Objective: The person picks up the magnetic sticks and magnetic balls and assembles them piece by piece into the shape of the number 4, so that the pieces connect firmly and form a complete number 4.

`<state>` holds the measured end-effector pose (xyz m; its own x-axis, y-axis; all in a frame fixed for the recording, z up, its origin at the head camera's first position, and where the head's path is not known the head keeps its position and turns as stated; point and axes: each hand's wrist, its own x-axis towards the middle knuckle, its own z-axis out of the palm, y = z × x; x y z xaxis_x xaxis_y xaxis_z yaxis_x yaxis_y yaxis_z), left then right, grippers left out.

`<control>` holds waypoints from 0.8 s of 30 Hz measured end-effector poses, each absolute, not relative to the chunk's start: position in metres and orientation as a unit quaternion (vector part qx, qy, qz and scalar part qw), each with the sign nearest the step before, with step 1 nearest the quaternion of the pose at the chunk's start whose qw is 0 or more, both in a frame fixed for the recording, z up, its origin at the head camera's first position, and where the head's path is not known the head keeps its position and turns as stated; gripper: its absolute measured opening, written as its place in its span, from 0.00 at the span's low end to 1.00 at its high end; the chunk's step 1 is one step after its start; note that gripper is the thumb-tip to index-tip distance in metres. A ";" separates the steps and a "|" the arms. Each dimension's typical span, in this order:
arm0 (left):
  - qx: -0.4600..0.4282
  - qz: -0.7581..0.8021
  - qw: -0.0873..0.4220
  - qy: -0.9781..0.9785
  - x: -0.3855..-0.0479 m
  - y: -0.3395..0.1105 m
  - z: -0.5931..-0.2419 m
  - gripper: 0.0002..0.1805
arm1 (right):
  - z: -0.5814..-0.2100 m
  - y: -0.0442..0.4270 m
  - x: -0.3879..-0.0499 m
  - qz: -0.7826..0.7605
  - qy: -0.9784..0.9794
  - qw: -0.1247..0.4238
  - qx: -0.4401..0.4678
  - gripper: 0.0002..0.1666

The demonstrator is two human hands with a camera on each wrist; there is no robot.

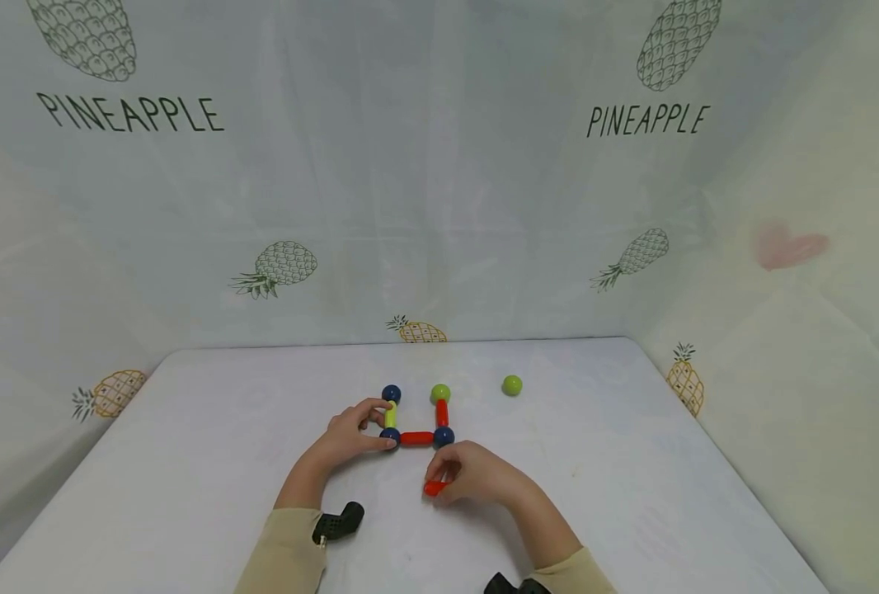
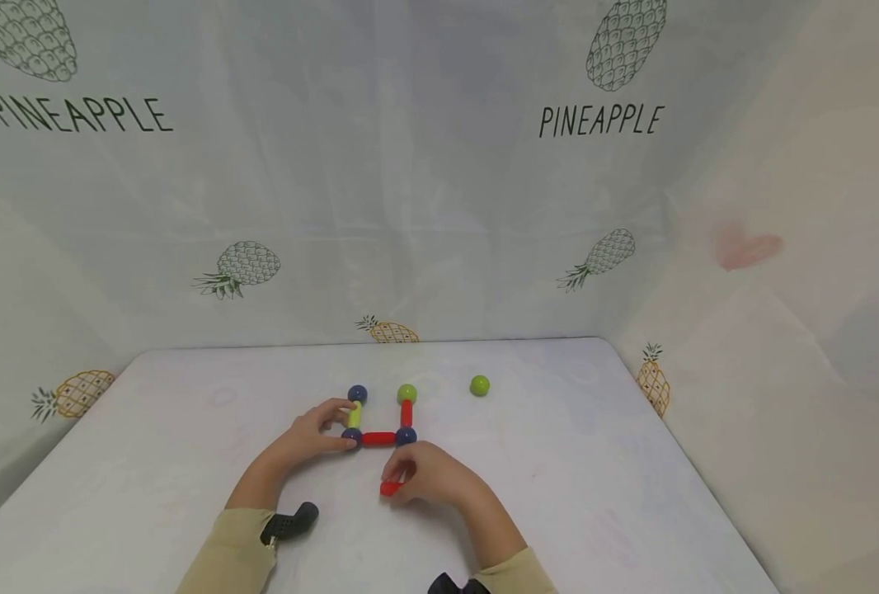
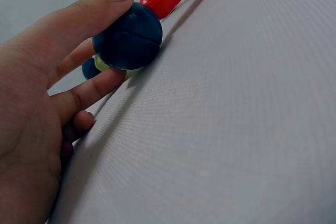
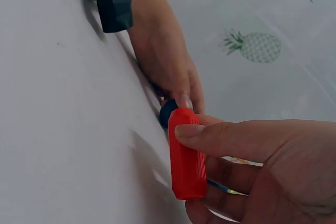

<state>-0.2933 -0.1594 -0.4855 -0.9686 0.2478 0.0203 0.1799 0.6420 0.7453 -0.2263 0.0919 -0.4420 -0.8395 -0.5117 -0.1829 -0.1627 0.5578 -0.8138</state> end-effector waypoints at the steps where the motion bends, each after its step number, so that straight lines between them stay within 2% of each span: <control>1: 0.118 0.407 0.042 0.905 -0.293 -0.159 -0.485 0.32 | -0.442 0.093 -0.227 -0.428 0.859 0.202 -0.194 0.12; 24: 0.124 0.397 0.030 0.909 -0.294 -0.159 -0.487 0.33 | -0.445 0.105 -0.237 -0.484 0.854 0.149 -0.119 0.12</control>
<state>-0.2937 -0.1586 -0.4867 -0.9674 0.2491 0.0448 0.2021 0.6537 0.7292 -0.2367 0.1052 -0.4453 -0.9272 -0.3475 -0.1400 -0.0582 0.5027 -0.8625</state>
